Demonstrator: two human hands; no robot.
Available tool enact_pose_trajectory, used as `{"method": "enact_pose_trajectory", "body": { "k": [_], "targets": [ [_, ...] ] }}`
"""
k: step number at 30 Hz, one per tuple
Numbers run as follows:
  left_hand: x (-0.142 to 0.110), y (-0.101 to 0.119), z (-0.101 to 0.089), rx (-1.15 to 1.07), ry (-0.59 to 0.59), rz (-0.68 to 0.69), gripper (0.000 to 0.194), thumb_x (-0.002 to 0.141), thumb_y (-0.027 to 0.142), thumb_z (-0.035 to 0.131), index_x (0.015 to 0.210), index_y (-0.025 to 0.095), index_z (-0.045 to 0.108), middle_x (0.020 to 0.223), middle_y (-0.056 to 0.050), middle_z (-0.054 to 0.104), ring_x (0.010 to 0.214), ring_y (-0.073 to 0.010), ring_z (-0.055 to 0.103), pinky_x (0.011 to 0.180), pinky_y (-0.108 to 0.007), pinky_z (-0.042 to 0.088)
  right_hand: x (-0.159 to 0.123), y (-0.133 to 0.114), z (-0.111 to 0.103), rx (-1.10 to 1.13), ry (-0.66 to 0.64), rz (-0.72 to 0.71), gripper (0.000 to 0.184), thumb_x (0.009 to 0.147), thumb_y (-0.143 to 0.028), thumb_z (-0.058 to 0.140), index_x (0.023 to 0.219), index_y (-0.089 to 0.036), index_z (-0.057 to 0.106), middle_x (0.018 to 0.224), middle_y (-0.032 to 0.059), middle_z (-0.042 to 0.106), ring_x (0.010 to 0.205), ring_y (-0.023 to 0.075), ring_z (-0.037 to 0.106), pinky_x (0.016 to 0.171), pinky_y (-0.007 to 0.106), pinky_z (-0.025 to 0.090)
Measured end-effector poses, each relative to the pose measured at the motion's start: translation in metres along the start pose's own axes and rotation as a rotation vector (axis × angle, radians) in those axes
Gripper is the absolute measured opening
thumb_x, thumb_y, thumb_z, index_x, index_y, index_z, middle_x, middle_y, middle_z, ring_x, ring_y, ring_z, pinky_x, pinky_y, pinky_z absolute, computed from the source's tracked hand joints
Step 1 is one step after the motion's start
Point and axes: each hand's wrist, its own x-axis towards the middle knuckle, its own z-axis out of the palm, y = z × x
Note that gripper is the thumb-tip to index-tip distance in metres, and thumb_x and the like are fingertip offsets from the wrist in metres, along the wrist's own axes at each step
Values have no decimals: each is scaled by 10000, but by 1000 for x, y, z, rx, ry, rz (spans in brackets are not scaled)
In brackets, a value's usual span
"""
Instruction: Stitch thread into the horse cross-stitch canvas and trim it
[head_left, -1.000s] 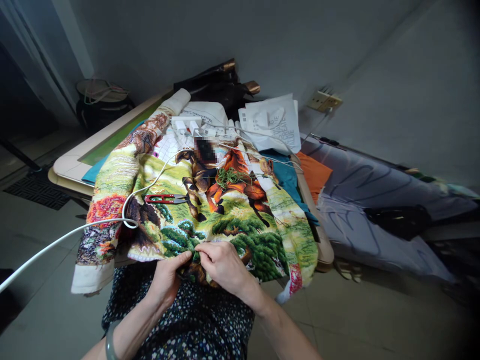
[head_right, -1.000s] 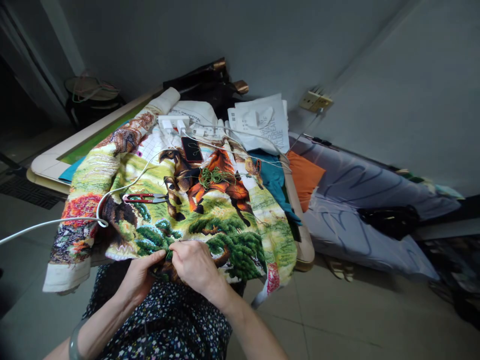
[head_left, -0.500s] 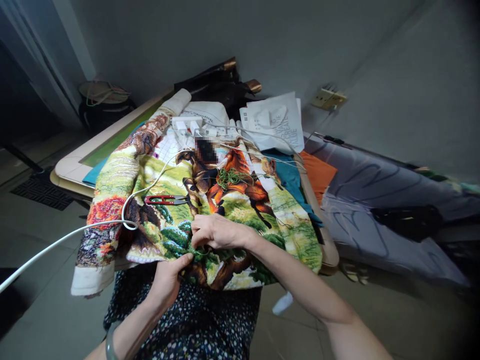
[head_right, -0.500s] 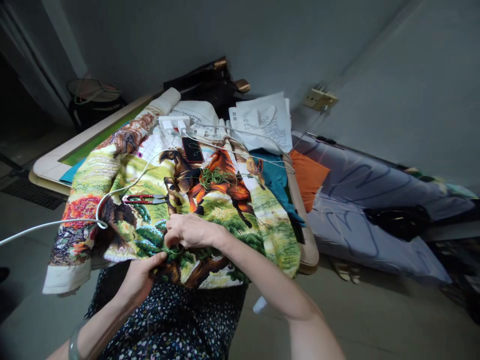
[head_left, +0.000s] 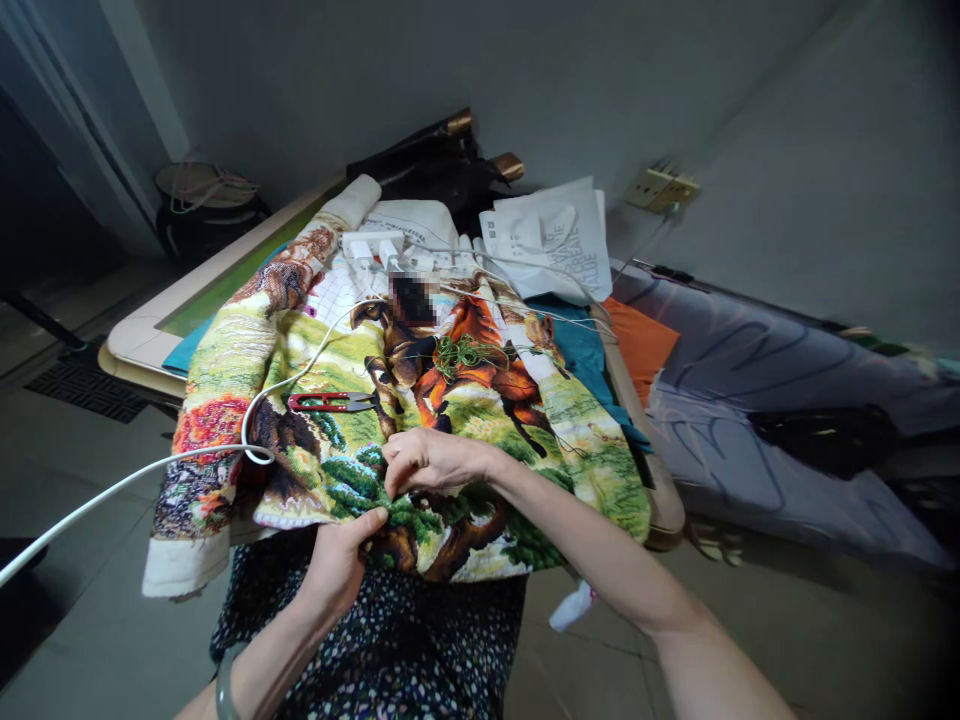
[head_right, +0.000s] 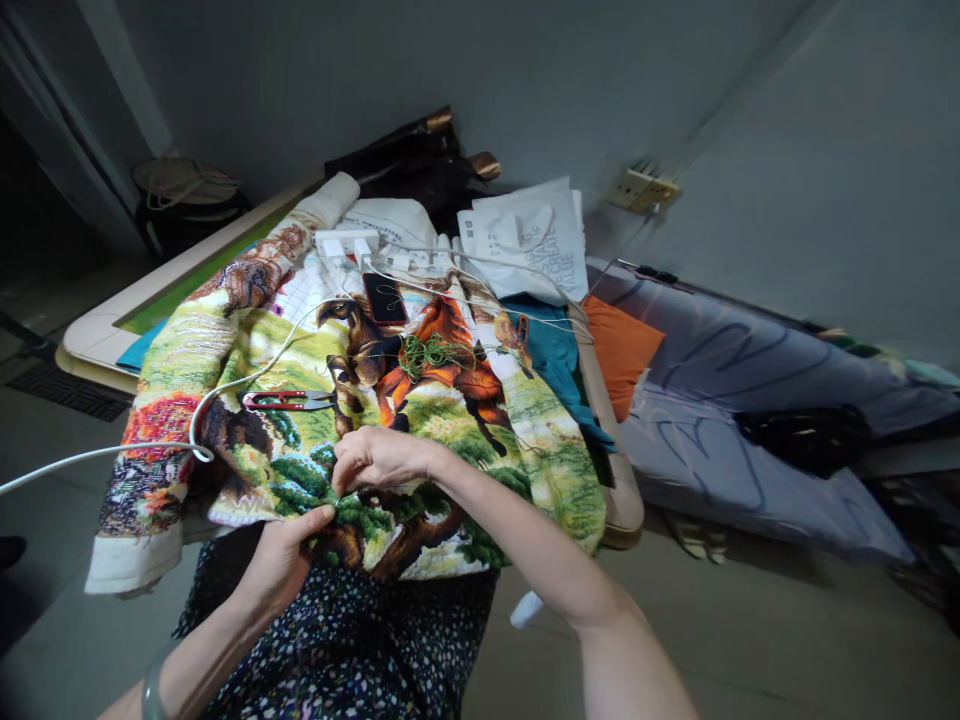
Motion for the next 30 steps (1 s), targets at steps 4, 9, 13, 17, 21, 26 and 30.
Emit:
{"method": "enact_pose_trajectory", "body": {
  "k": [4, 9, 13, 17, 21, 26, 30],
  "targets": [
    [-1, 1, 2, -10, 3, -8, 539, 460, 234, 914, 973, 157, 770, 861, -56, 794, 929, -295, 716, 996, -460, 493, 1, -3, -1, 22, 7, 14, 101, 873, -82, 712, 829, -142, 780, 716, -13, 578, 762, 124, 571, 721, 206, 437],
    [-1, 3, -1, -21, -5, -49, 396, 458, 228, 906, 822, 145, 773, 761, -52, 769, 828, -262, 698, 894, -416, 519, -2, -32, 12, -140, 88, 117, 121, 866, -20, 684, 873, -130, 734, 821, 17, 696, 786, 127, 631, 739, 214, 456],
    [0, 3, -6, -21, 4, -113, 242, 458, 248, 883, 620, 137, 741, 653, -35, 722, 646, -181, 609, 677, -326, 502, -10, -65, 38, -611, 164, 195, 114, 928, -67, 596, 899, -127, 689, 833, 71, 671, 775, 183, 595, 663, 279, 433],
    [0, 5, -10, -47, 4, -144, 248, 413, 267, 881, 509, 135, 694, 540, 10, 640, 550, -106, 504, 560, -250, 435, -14, -76, 62, -848, 304, 129, 235, 982, -82, 481, 832, -143, 651, 805, 81, 644, 740, 196, 577, 619, 305, 416],
    [-2, 5, -9, -57, 27, -219, 275, 428, 270, 911, 516, 142, 684, 506, 20, 620, 509, -109, 509, 536, -258, 440, -12, -83, 91, -666, 458, -105, 322, 1030, -138, 392, 831, -164, 644, 847, 76, 687, 720, 172, 608, 604, 303, 447],
    [-3, 5, -4, -54, -14, -276, 287, 516, 287, 910, 693, 130, 748, 675, -59, 744, 683, -237, 685, 709, -363, 540, 15, -102, 141, -82, 384, -225, 217, 1020, -323, 566, 851, -192, 604, 802, 3, 722, 669, 105, 658, 632, 201, 507],
    [-2, 7, -6, -25, -46, -232, 259, 552, 290, 894, 726, 149, 763, 705, -56, 751, 759, -277, 707, 741, -392, 550, 30, -108, 150, 166, 323, -109, 166, 939, -288, 703, 856, -185, 602, 751, -11, 721, 696, 101, 695, 658, 152, 517]
  ]
}}
